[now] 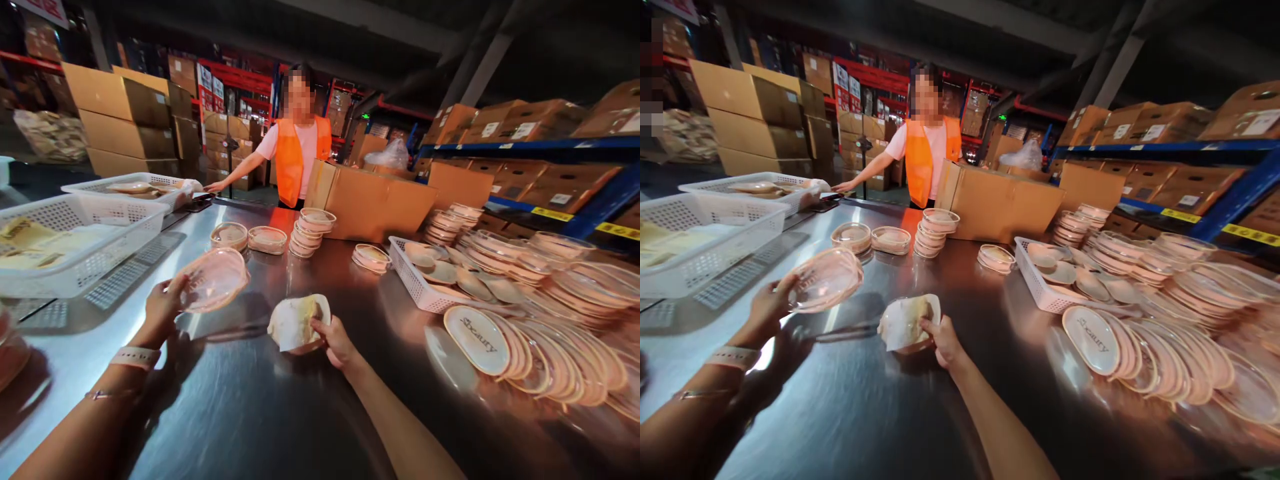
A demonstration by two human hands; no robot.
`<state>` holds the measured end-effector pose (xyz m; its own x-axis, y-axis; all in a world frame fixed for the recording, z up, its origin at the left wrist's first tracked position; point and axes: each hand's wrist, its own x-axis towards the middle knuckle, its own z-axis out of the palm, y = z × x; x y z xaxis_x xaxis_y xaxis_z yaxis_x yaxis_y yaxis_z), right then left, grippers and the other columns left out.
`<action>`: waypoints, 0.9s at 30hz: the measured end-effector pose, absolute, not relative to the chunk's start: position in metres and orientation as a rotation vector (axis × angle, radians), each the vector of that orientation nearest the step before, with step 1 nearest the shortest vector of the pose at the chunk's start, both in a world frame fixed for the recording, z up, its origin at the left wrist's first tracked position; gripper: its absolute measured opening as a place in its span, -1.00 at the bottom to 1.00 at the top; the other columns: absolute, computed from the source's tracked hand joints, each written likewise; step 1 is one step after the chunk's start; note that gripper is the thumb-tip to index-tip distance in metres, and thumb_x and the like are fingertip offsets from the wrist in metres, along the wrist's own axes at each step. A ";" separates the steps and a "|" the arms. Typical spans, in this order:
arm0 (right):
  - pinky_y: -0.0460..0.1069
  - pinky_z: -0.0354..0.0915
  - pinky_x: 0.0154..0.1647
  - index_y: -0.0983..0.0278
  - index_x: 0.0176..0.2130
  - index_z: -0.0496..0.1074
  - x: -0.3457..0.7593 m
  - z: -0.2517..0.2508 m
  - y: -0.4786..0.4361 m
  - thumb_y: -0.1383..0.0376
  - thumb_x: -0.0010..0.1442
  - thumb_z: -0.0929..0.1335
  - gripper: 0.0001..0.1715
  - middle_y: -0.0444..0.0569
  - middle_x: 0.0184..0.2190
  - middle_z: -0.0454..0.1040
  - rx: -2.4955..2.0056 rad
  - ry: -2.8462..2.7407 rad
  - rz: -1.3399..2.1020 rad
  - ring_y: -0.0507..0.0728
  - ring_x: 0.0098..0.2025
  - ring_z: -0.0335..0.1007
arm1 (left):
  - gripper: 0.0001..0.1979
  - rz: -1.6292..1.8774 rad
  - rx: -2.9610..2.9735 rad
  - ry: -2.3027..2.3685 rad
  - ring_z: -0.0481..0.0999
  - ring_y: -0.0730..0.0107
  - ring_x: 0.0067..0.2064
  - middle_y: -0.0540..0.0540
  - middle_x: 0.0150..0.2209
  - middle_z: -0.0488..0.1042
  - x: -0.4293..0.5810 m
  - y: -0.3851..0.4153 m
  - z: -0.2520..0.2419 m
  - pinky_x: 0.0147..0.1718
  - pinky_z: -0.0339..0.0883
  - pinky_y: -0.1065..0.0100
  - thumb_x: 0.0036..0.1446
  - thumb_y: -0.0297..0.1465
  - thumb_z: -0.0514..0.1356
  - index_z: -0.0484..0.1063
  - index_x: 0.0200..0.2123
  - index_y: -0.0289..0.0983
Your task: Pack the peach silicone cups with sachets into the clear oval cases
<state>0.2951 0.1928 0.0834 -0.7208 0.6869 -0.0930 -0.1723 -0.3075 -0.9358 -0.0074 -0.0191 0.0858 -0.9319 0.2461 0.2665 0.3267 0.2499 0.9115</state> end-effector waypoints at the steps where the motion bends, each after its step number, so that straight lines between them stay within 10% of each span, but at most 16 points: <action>1: -0.03 0.40 -0.36 0.33 -0.33 0.56 0.294 0.082 0.191 0.08 -0.37 0.69 -0.36 -0.07 -0.47 0.61 -0.672 -1.395 2.075 0.12 -0.44 0.51 | -0.49 -1.729 -0.622 -2.420 0.55 -0.04 -0.19 -0.14 -0.32 0.51 0.001 -0.014 0.086 -0.18 0.46 -0.05 0.15 -0.02 0.17 0.39 -0.08 -0.34; 5: -0.01 0.40 -0.29 0.36 -0.27 0.57 0.291 0.078 0.179 0.04 -0.31 0.68 -0.33 -0.03 -0.40 0.62 -0.665 -1.448 2.134 0.14 -0.37 0.52 | -0.52 -1.461 -1.291 -2.229 0.36 -0.14 0.25 -0.24 0.19 0.44 0.061 0.009 0.080 0.27 0.18 -0.12 0.10 -0.16 0.30 0.45 0.08 -0.16; 10: 0.02 0.40 -0.11 0.24 -0.01 0.47 0.290 0.073 0.169 -0.07 -0.12 0.61 -0.22 -0.04 -0.22 0.60 -0.538 -1.496 2.126 0.18 -0.19 0.53 | -0.18 -1.396 -1.995 -2.188 0.39 -0.13 0.27 -0.27 0.29 0.38 0.126 0.024 0.062 0.30 0.16 -0.21 -0.03 -0.26 0.42 0.25 0.30 -0.15; 14: 0.07 0.38 -0.01 0.11 0.18 0.33 0.289 0.065 0.172 -0.04 -0.13 0.61 -0.03 -0.01 0.00 0.46 -0.497 -1.632 1.888 0.18 -0.08 0.48 | -0.31 -1.319 -1.976 -2.265 0.44 -0.09 0.20 -0.26 0.19 0.47 0.130 0.026 0.054 0.21 0.30 -0.13 0.00 -0.37 0.41 0.34 0.22 -0.18; 21: 0.11 0.35 0.02 0.24 -0.37 0.60 0.287 0.059 0.187 0.13 -0.05 0.50 -0.75 0.08 -0.12 0.49 -0.638 -1.961 1.399 0.24 -0.08 0.45 | -0.38 -1.436 -1.950 -2.184 0.46 0.05 0.14 -0.20 0.11 0.48 0.121 0.029 0.048 0.16 0.37 0.00 0.03 -0.39 0.39 0.36 0.19 -0.15; 27: 0.14 0.29 0.11 0.21 -0.52 0.53 0.288 0.061 0.193 0.04 -0.01 0.48 -0.70 0.10 -0.08 0.51 -0.758 -1.847 1.208 0.27 0.00 0.40 | -0.44 -1.324 -1.917 -2.130 0.48 0.06 0.10 -0.22 0.07 0.48 0.116 0.025 0.051 0.10 0.42 0.01 0.11 -0.41 0.32 0.35 0.20 -0.17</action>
